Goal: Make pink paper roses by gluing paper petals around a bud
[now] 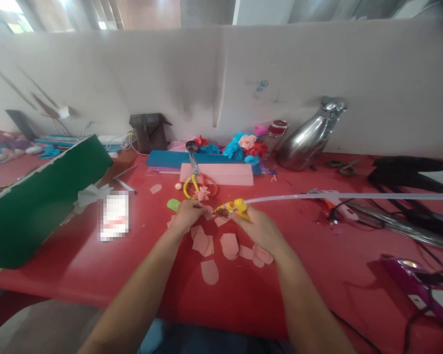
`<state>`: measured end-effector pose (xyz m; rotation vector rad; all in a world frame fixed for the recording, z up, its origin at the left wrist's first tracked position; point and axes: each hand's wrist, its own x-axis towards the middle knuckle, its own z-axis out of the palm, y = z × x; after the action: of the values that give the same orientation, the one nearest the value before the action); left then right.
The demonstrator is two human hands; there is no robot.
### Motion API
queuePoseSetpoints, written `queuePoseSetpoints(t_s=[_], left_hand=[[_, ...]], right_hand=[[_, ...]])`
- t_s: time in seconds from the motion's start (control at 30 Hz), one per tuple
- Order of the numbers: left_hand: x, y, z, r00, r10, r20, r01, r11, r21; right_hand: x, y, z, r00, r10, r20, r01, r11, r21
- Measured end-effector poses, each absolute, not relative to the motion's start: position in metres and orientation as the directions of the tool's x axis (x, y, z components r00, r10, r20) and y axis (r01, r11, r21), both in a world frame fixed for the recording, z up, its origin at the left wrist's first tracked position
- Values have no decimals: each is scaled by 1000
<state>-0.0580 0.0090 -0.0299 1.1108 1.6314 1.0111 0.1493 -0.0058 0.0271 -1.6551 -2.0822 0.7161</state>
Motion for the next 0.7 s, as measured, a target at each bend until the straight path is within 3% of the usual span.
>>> queuePoseSetpoints(t_s=[0.23,0.47,0.7], left_hand=[[-58,8,-27,-199,954,-222,216,264,940],[-57,7,-26,-181,962,-203,185,236,954],[-57,5,-19,-211,943,-257,198,298,934]], right_hand=[[150,-6,28,-254,967,-10,740,188,-646],[145,-7,24,-249,968,-18,776,189,-602],[153,-1,26,-198,980,-25,665,116,-738]])
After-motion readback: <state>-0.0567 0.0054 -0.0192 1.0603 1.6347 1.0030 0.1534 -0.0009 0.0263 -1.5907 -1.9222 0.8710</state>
